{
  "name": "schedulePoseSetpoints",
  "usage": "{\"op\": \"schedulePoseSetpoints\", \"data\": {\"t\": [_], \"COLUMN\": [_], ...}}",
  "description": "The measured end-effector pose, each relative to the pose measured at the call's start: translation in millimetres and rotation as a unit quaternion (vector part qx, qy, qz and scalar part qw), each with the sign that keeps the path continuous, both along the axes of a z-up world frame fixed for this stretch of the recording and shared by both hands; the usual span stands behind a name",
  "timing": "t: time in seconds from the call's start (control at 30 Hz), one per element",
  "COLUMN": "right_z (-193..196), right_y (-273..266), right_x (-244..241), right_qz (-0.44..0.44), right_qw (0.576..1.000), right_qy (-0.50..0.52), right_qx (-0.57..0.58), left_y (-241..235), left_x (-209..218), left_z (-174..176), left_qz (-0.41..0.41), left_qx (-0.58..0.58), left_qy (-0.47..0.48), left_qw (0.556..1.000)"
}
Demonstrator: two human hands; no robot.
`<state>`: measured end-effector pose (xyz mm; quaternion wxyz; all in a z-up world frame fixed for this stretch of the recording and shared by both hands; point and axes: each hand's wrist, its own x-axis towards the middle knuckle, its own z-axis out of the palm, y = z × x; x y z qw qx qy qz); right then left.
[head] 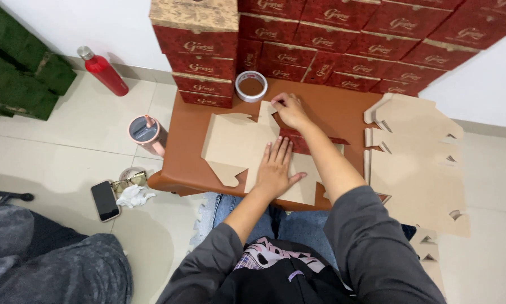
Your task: Assembling a cardboard gift box by folding a flat template and inserting a smaller pre-made box.
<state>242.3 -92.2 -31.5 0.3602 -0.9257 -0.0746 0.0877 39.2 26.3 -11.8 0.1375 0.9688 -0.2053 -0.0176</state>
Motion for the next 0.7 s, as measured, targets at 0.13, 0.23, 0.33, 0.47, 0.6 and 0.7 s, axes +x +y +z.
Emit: {"op": "schedulePoseSetpoints", "data": {"t": [0.13, 0.23, 0.33, 0.47, 0.6, 0.7], "right_z": [45, 69, 69, 64, 56, 44], "right_y": [18, 21, 23, 34, 51, 57], "right_x": [-48, -92, -123, -142, -146, -141], "right_qz": [-0.034, 0.051, 0.117, 0.173, 0.18, 0.136], "right_qw": [0.993, 0.99, 0.992, 0.98, 0.953, 0.951], "right_qy": [0.041, 0.007, 0.031, -0.09, -0.166, -0.17], "right_qx": [0.109, 0.13, 0.024, -0.05, -0.179, -0.219], "left_y": [2, 6, 32, 58, 52, 51], "left_x": [-2, -8, -16, -11, -9, -8], "left_z": [3, 1, 17, 15, 6, 9], "left_qz": [0.008, 0.069, 0.139, 0.112, 0.084, 0.084], "left_qx": [-0.041, -0.045, -0.088, -0.023, 0.06, 0.09], "left_qy": [-0.022, -0.025, -0.012, -0.01, 0.083, 0.101], "left_qw": [0.999, 0.996, 0.986, 0.993, 0.991, 0.987]}}
